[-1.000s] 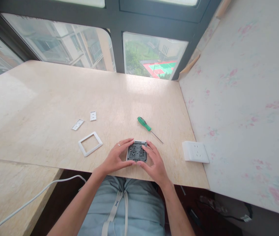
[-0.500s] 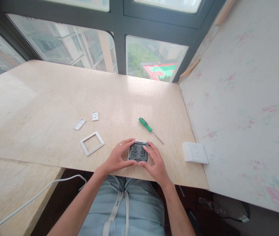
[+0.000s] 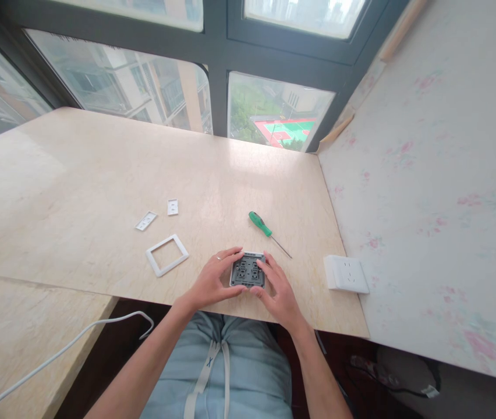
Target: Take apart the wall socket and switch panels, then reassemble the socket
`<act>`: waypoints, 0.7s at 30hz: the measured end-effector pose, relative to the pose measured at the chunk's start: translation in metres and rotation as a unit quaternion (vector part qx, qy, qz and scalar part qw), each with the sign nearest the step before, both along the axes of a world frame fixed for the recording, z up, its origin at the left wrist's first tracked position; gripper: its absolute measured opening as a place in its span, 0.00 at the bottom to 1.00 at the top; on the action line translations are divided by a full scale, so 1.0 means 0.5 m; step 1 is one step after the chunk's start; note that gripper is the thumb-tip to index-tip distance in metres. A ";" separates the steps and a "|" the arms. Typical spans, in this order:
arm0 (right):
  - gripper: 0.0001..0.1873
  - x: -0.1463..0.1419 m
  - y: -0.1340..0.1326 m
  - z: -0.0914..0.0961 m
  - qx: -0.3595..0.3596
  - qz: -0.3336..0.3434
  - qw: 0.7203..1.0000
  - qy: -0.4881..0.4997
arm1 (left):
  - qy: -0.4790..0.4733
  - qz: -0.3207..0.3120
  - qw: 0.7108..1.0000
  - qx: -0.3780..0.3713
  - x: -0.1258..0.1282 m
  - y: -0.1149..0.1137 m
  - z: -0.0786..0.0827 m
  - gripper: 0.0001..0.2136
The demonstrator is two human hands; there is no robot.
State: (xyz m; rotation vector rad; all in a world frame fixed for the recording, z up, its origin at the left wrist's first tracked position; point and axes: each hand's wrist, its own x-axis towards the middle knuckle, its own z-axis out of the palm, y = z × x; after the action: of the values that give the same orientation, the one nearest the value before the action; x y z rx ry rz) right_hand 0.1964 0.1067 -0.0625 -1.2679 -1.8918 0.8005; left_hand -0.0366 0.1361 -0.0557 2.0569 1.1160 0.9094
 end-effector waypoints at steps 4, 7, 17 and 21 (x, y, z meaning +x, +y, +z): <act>0.27 0.006 0.001 -0.003 -0.011 0.010 1.000 0.021 | -0.001 0.001 1.000 0.004 0.000 0.000 0.001 0.34; 0.26 0.007 0.003 -0.006 -0.012 0.010 0.999 0.035 | -0.001 0.000 1.000 0.002 -0.001 0.000 0.002 0.35; 0.26 0.003 0.000 -0.007 0.004 0.003 1.000 0.029 | -0.002 -0.010 1.000 0.001 -0.002 0.001 0.006 0.35; 0.26 0.002 -0.001 -0.010 0.013 0.011 1.000 0.022 | -0.007 -0.018 1.000 0.014 -0.001 0.003 0.005 0.34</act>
State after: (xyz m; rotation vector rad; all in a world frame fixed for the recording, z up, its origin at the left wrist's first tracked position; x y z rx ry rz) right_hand 0.1976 0.1062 -0.0672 -1.2067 -1.8775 0.8054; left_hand -0.0371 0.1377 -0.0532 2.0831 1.0617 0.9258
